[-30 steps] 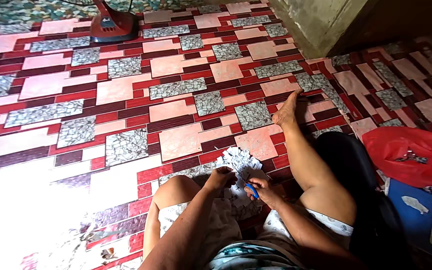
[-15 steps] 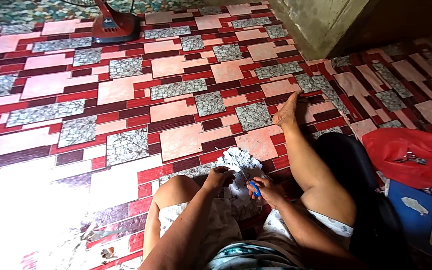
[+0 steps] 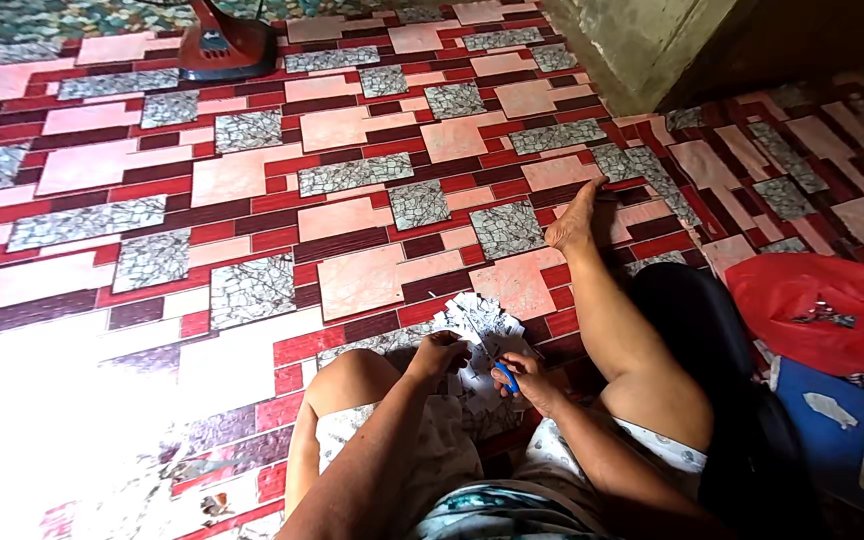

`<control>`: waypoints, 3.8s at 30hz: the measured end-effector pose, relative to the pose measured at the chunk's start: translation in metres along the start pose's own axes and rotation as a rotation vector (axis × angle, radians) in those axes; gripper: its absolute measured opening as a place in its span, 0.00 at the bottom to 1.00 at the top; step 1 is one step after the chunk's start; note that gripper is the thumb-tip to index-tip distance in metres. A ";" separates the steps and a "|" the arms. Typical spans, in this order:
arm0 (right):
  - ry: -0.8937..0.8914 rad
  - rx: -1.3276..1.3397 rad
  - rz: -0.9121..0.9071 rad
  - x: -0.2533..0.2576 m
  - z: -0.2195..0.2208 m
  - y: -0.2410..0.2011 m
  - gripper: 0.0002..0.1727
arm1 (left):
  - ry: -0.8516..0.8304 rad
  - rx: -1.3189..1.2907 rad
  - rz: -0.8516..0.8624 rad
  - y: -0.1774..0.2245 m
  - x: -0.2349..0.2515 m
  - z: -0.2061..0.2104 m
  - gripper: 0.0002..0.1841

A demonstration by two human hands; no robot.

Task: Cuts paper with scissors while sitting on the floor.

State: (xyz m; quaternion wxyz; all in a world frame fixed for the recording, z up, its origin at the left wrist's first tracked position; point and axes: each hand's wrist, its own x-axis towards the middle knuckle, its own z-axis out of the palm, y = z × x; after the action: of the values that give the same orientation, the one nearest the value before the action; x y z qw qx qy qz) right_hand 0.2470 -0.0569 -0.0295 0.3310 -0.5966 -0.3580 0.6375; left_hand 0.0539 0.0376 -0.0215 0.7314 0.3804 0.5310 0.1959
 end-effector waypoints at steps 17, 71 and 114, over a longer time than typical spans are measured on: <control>-0.029 0.013 0.017 -0.001 0.001 0.000 0.11 | 0.012 -0.023 -0.011 0.001 0.000 0.001 0.03; -0.043 0.011 0.024 -0.002 0.001 0.001 0.13 | 0.003 -0.035 -0.013 -0.001 0.002 0.003 0.03; 0.005 0.031 -0.037 -0.001 0.002 0.001 0.11 | -0.043 -0.047 -0.031 -0.002 0.003 0.005 0.03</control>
State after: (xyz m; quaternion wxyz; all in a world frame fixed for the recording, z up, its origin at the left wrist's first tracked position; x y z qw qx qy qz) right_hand 0.2448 -0.0587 -0.0294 0.3529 -0.5864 -0.3580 0.6352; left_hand 0.0593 0.0373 -0.0241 0.7541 0.3590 0.5166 0.1886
